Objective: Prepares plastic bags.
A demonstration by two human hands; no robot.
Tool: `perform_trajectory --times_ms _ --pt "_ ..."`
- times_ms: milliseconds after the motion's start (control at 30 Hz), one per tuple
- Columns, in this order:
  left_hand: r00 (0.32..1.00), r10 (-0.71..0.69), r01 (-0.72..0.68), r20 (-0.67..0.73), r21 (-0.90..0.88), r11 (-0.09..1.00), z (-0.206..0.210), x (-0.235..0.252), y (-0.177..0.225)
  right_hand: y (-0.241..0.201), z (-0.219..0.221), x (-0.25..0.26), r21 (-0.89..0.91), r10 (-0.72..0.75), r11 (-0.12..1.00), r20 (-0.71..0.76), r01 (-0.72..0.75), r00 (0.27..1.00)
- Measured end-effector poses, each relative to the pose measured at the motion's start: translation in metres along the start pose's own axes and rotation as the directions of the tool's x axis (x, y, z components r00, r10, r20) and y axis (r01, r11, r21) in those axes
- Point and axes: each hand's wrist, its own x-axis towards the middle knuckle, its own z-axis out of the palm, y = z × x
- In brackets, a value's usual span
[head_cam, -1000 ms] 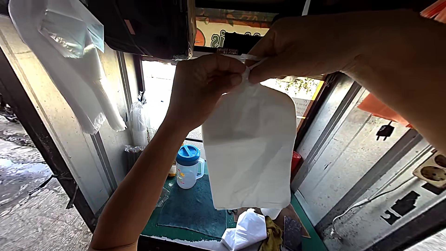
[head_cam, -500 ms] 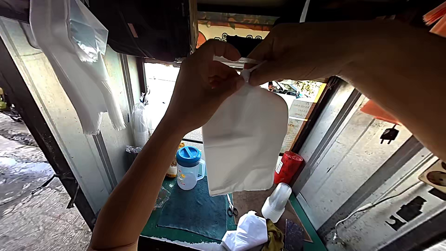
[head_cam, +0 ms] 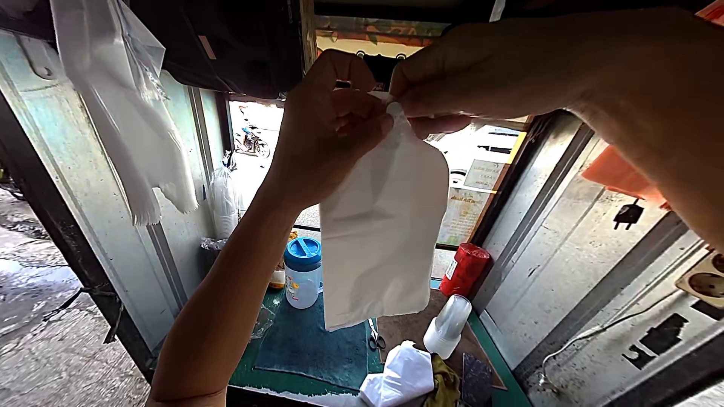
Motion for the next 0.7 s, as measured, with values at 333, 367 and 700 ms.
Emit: perform_trajectory --times_ms 333,367,700 --pt "0.989 0.142 -0.145 0.033 0.134 0.980 -0.003 -0.004 -0.007 -0.008 0.002 -0.005 0.169 0.161 0.976 -0.146 -0.136 0.976" --pt "0.989 0.145 -0.149 0.035 0.140 0.979 -0.004 -0.005 -0.007 -0.007 0.003 -0.004 0.171 0.163 0.976 -0.144 -0.138 0.976" --pt "0.979 0.196 -0.203 0.054 0.277 0.939 -0.020 -0.028 -0.008 -0.061 0.047 -0.009 0.117 0.392 0.920 -0.296 -0.374 0.871"
